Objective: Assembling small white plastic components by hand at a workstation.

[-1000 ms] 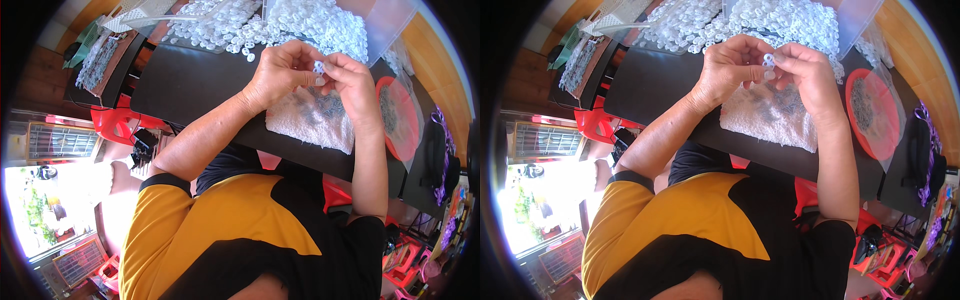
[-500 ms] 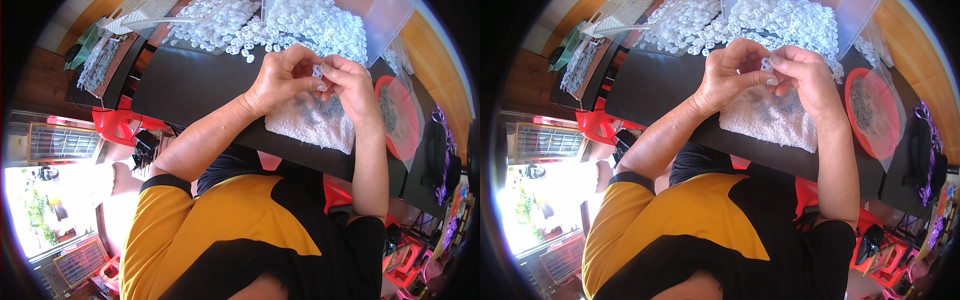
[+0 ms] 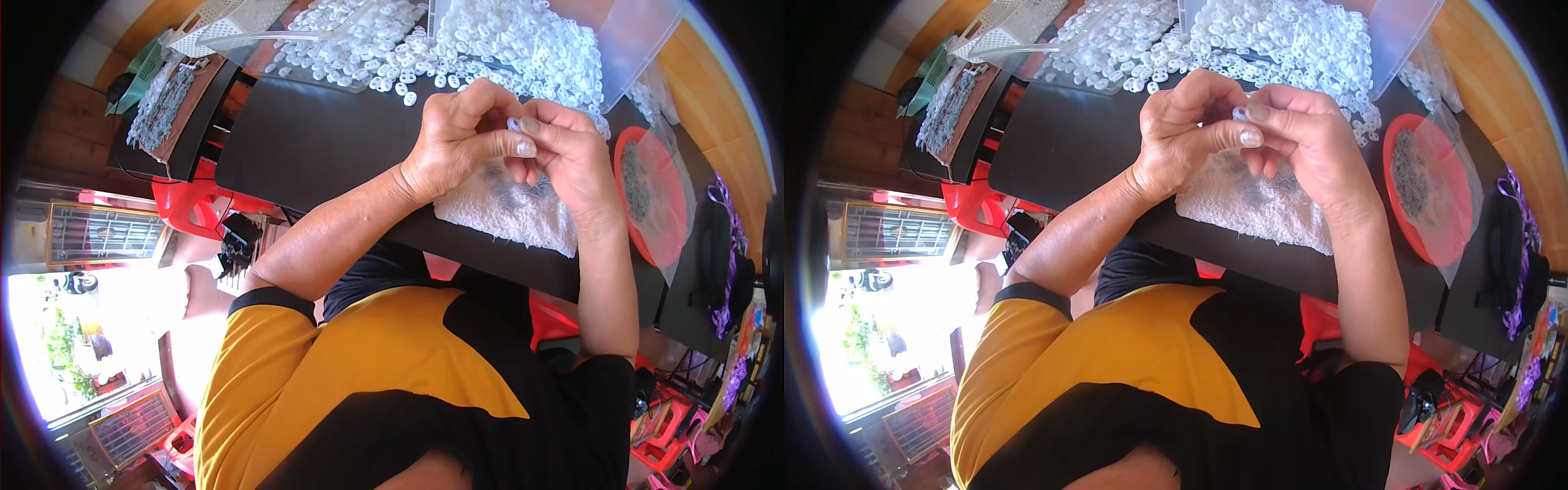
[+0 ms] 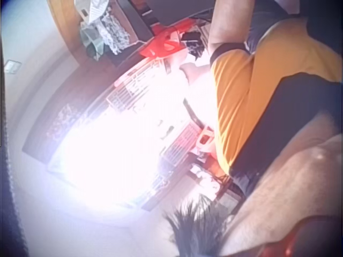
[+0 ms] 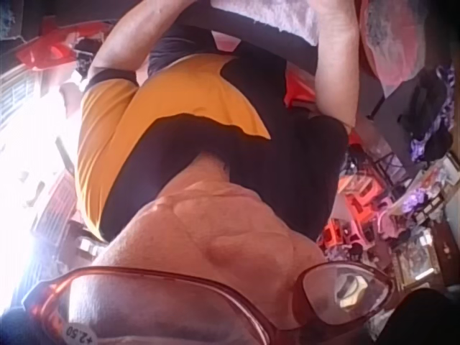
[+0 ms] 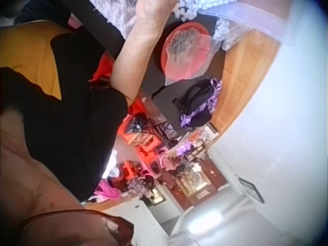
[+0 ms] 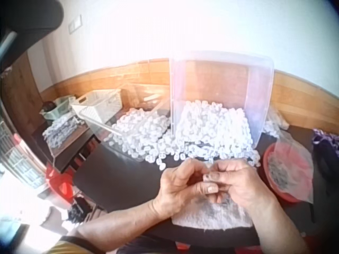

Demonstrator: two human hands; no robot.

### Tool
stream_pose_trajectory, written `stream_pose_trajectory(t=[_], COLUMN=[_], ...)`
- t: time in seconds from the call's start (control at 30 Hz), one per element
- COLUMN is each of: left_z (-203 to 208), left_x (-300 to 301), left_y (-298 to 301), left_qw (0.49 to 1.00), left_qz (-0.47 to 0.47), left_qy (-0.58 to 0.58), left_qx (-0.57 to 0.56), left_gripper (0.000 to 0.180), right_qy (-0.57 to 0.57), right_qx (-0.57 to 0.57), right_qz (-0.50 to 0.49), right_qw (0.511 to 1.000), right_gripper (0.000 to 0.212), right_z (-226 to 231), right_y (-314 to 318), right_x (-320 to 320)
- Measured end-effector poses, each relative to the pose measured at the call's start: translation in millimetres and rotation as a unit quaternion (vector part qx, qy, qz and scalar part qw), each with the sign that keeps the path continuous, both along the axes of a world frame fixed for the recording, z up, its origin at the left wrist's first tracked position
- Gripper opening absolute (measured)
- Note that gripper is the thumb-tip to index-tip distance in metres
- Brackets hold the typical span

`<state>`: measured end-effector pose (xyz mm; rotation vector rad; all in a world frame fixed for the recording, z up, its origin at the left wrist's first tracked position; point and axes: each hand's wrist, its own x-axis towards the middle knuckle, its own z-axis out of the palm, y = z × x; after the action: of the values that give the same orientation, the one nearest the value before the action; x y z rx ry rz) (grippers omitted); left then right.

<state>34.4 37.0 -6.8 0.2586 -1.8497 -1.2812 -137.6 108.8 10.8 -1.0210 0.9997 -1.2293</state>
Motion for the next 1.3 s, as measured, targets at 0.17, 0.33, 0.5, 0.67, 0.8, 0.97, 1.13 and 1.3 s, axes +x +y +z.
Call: stream_pose_trajectory(t=[0.17,0.33,0.5,0.67,0.8,0.97,1.13,1.3], left_z=[-2.1,-5.7,-12.5,-12.1,-12.9,-12.3,-5.2,-14.6], left_x=[0.3,-0.2,-7.6,-5.7,-2.6,-8.9,-9.9,-10.5], left_y=[-2.9,-8.3,-3.8,1.0,-3.7,-20.0,-9.9,-12.8], left_qw=[0.982,0.998,0.998,0.976,0.985,0.987,0.95,0.986], left_qz=[-0.074,-0.007,-0.009,-0.085,-0.041,-0.072,-0.122,-0.038], left_qy=[0.029,-0.015,0.029,0.077,-0.009,0.029,0.088,0.043], left_qx=[0.17,0.057,0.061,0.185,0.168,0.141,0.272,0.157], left_gripper=[0.029,0.029,0.031,0.027,0.03,0.02,0.014,0.026], right_qy=[-0.032,-0.051,0.003,0.003,-0.02,-0.042,-0.008,0.029], right_qx=[-0.007,-0.015,-0.031,-0.031,-0.011,-0.064,-0.035,-0.041], right_qz=[0.009,0.003,-0.028,-0.018,-0.002,0.04,-0.002,-0.051], right_qw=[0.999,0.999,0.999,0.999,1.0,0.996,0.999,0.997], right_gripper=[0.023,0.022,0.023,0.023,0.023,0.024,0.029,0.023], right_z=[-1.8,-5.8,-7.0,-11.3,-18.1,-19.2,-18.7,-18.5], right_y=[-3.8,-4.7,-5.0,-2.5,-3.2,-12.5,-11.7,-10.1], right_x=[2.1,3.3,-0.4,0.3,-1.5,-5.4,-2.3,-8.5])
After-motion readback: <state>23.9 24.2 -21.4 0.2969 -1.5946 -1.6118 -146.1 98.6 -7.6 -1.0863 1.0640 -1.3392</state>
